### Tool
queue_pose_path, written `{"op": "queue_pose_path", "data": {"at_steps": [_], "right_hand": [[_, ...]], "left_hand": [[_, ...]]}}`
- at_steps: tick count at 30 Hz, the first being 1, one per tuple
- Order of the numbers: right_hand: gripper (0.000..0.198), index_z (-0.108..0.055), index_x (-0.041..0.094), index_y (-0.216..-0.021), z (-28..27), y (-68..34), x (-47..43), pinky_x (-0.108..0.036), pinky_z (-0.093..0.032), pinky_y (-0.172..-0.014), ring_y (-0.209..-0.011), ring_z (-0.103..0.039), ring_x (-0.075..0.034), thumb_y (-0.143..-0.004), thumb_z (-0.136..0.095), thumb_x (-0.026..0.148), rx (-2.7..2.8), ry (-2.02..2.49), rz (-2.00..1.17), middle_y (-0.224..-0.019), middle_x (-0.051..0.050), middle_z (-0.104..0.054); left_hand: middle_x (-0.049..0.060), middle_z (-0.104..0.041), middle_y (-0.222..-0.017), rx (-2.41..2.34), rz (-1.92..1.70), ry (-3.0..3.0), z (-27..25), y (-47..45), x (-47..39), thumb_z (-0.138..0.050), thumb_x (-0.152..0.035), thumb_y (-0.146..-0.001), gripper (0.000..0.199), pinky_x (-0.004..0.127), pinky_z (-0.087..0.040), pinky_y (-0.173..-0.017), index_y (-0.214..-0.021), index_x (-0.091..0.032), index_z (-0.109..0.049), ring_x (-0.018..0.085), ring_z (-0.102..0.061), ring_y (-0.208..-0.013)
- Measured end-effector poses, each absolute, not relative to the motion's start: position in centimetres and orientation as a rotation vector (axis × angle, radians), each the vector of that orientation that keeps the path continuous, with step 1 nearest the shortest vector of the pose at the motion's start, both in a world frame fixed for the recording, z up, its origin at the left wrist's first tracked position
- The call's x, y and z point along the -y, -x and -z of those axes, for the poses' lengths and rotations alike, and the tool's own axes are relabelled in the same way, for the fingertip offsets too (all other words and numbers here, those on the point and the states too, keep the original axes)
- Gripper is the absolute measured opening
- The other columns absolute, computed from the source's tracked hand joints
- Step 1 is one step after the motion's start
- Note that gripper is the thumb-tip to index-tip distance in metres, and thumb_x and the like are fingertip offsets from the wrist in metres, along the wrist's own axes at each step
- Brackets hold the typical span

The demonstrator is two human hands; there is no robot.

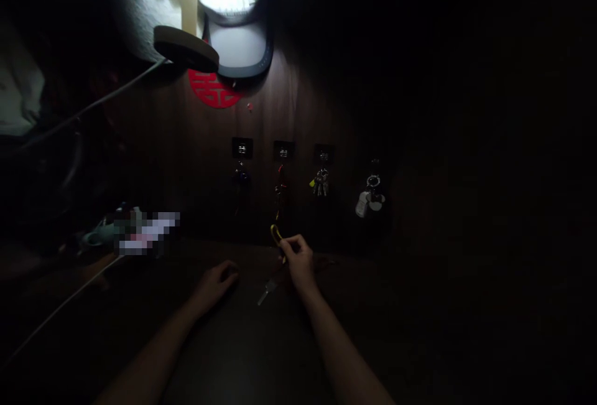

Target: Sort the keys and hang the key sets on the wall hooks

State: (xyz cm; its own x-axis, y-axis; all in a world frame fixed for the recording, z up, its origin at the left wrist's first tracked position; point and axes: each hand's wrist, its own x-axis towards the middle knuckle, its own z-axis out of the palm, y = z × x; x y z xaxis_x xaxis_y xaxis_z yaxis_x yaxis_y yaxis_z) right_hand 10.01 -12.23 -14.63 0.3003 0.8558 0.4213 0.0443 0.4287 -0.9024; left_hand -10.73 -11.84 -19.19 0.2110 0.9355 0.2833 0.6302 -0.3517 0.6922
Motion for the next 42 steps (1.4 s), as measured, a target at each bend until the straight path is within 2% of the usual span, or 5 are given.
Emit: {"op": "queue_pose_path", "data": {"at_steps": [9, 15, 20, 32, 42], "right_hand": [[0.029, -0.053, 0.018, -0.067, 7.5, -11.1, 9.6, -0.017, -0.036, -0.036, -0.044, -0.053, -0.008, -0.06, -0.065, 0.042, 1.074, 0.948, -0.571, -0.057, 0.006, -0.054], [0.02, -0.049, 0.018, -0.065, 2.9, -9.7, 8.0, -0.015, -0.032, -0.031, -0.042, -0.051, -0.008, -0.062, -0.062, 0.032, 1.01, 0.95, -0.475, -0.054, 0.006, -0.051], [0.012, -0.047, 0.018, -0.061, 0.6, -8.8, 7.1, -0.015, -0.037, -0.033, -0.04, -0.049, -0.007, -0.065, -0.057, 0.021, 0.989, 1.021, -0.376, -0.05, 0.008, -0.047], [0.018, -0.042, 0.019, -0.052, -0.1, -8.7, 4.6, -0.017, -0.035, -0.031, -0.036, -0.047, -0.008, -0.062, -0.056, 0.011, 1.027, 1.211, -0.287, -0.043, 0.009, -0.041], [0.012, -0.044, 0.02, -0.059, 3.0, -8.7, 4.2, -0.019, -0.038, -0.036, -0.038, -0.048, -0.009, -0.064, -0.055, 0.023, 1.075, 1.158, -0.288, -0.047, 0.009, -0.045]], "left_hand": [[0.002, -0.065, -0.084, -1.418, -0.938, -2.067, 19.6, 11.0, 11.6, -0.046, -0.028, -0.076, 0.022, 0.023, -0.041, -0.068, -0.091, -0.018, -0.059, 0.015, -0.059, -0.077], [0.001, -0.065, -0.083, -1.41, -0.943, -2.058, 19.9, 11.0, 11.4, -0.046, -0.028, -0.077, 0.02, 0.022, -0.042, -0.068, -0.089, -0.02, -0.06, 0.015, -0.059, -0.077], [0.001, -0.066, -0.083, -1.429, -0.941, -2.065, 19.8, 10.9, 11.4, -0.046, -0.026, -0.077, 0.019, 0.022, -0.041, -0.068, -0.088, -0.02, -0.061, 0.015, -0.06, -0.077], [0.001, -0.066, -0.084, -1.425, -0.928, -2.052, 19.3, 10.8, 11.6, -0.046, -0.024, -0.077, 0.019, 0.022, -0.04, -0.068, -0.086, -0.02, -0.061, 0.015, -0.06, -0.077], [0.001, -0.066, -0.085, -1.441, -0.923, -2.065, 19.4, 10.7, 11.6, -0.047, -0.022, -0.077, 0.017, 0.021, -0.04, -0.069, -0.086, -0.02, -0.062, 0.014, -0.06, -0.079]]}}
